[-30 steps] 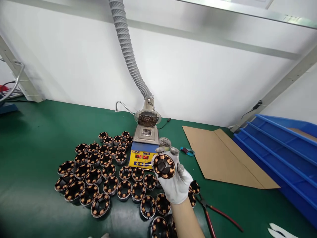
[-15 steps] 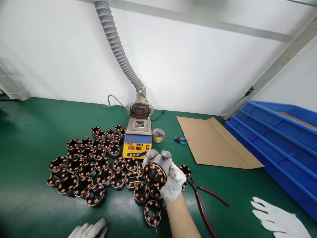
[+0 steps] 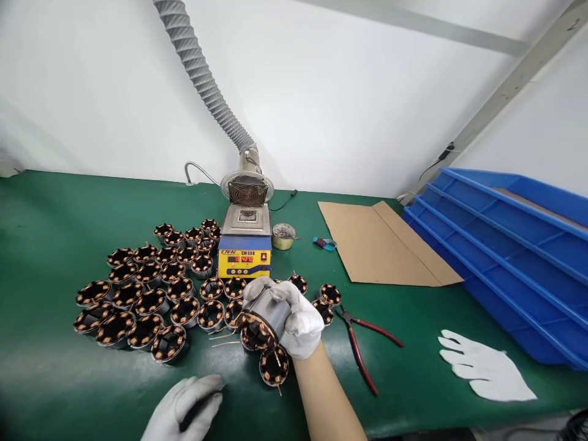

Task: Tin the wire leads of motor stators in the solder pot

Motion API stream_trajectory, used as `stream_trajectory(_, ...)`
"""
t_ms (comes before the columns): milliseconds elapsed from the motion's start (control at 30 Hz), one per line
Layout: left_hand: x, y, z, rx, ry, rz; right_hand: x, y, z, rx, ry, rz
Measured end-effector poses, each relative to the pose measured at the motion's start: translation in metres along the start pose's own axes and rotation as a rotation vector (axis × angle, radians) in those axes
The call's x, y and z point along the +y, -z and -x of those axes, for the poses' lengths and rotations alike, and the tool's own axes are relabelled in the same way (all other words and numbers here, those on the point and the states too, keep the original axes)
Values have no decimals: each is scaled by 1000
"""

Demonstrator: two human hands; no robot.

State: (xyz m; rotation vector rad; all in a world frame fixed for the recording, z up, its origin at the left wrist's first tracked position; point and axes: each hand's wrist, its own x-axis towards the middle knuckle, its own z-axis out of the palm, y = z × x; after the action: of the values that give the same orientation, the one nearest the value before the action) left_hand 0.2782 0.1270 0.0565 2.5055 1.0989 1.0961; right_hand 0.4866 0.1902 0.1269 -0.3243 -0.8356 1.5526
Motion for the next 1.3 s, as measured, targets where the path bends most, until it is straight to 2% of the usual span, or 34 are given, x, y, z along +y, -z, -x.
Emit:
stream_trajectory(100,33,4,-26,77,-35,168,0,-4,4,-82,-24,11)
stream_trajectory(167,51,7,-38,141,-6,209,0,-6,6,-118,-32,39)
stream_trajectory(300,66,7,-42,216,52,172,-2,-10,8,-147,-43,102)
stream_trajectory(500,62,9,-36,190,123,143,-4,-13,9,-193,-103,151)
stream_trajectory(633,59,16,-48,118,129,125,-5,-13,15,-163,-141,255)
stream_trajectory(767,51,18,-62,124,74,123,-7,-15,21,-102,-239,346)
stream_trajectory(933,39,20,-71,215,-71,66,-11,-27,25,-88,-106,475)
stream_trajectory(1033,34,28,-76,213,-103,28,-18,-28,27,-99,-73,559)
stream_trajectory(1167,29,38,-82,85,-150,73,-27,-21,26,-96,-249,729)
stream_trajectory(1233,26,35,-79,105,-129,124,-27,-19,22,-83,-331,703)
stream_trajectory(1300,22,26,-68,170,-28,155,-23,-20,16,-87,-394,574)
